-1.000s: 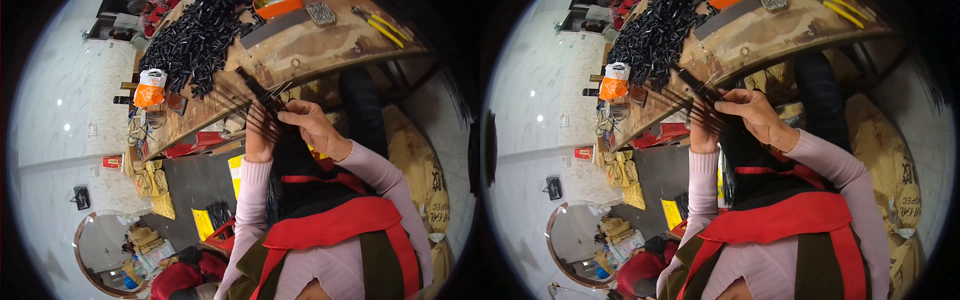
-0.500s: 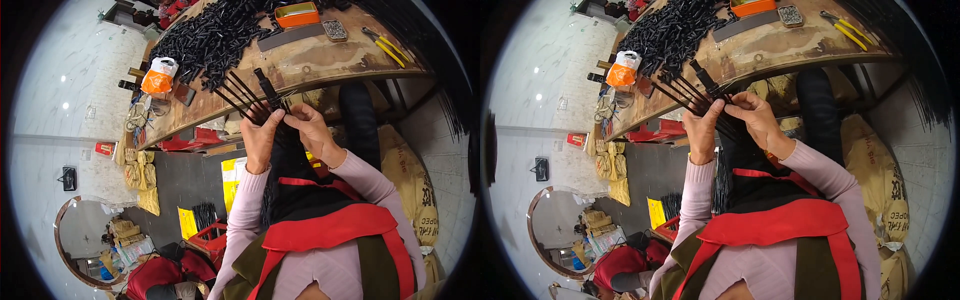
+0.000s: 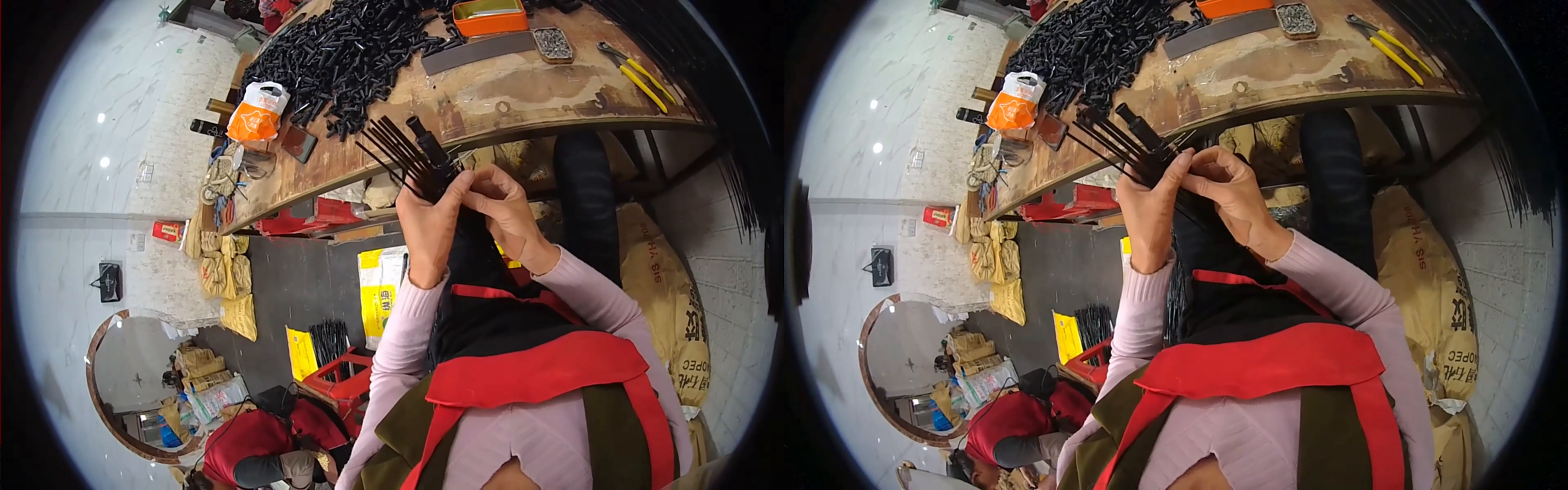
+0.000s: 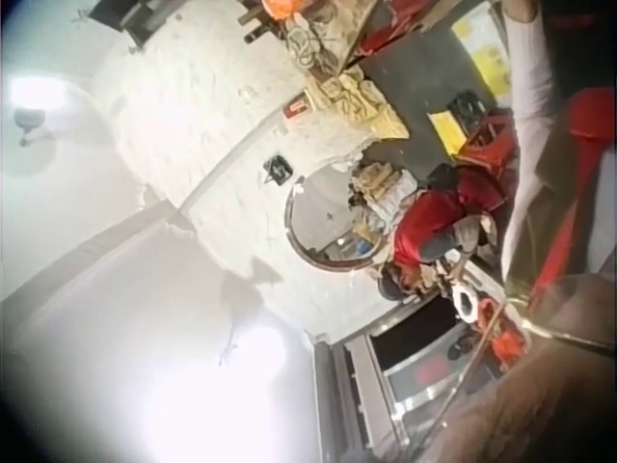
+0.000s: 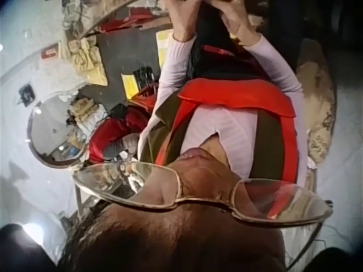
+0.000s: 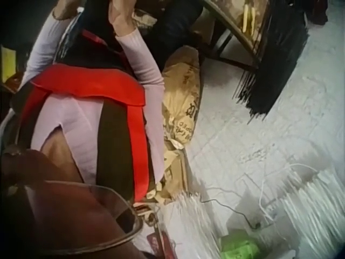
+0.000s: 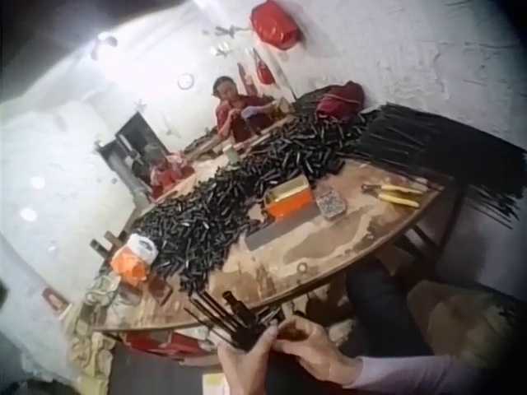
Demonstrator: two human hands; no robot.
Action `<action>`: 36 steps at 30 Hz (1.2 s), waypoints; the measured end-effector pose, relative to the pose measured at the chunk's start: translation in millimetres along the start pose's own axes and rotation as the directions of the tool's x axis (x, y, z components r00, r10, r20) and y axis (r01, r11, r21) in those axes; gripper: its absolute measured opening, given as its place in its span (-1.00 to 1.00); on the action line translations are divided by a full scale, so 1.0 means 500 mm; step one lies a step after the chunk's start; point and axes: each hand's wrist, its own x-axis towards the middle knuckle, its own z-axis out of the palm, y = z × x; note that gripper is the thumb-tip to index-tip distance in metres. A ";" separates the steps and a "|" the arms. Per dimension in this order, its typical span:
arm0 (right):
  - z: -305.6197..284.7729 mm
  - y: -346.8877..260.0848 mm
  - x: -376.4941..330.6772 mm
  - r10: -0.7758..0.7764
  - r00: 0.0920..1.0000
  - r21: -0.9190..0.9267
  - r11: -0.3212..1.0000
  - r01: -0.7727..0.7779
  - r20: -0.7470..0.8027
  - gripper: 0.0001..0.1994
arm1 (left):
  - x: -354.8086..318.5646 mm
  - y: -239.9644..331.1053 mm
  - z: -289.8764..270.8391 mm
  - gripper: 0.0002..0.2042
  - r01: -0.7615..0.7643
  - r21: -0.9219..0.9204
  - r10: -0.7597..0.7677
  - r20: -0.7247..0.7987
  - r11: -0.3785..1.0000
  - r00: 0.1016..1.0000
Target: Assembling, bundling, and cutting black wires using pliers at an industrial workbench.
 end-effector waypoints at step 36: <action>-0.025 0.009 -0.006 0.066 0.998 -0.048 0.997 -0.066 -0.012 -0.84 | 0.010 0.009 -0.018 -0.83 -0.048 0.106 0.016 0.282 0.993 0.959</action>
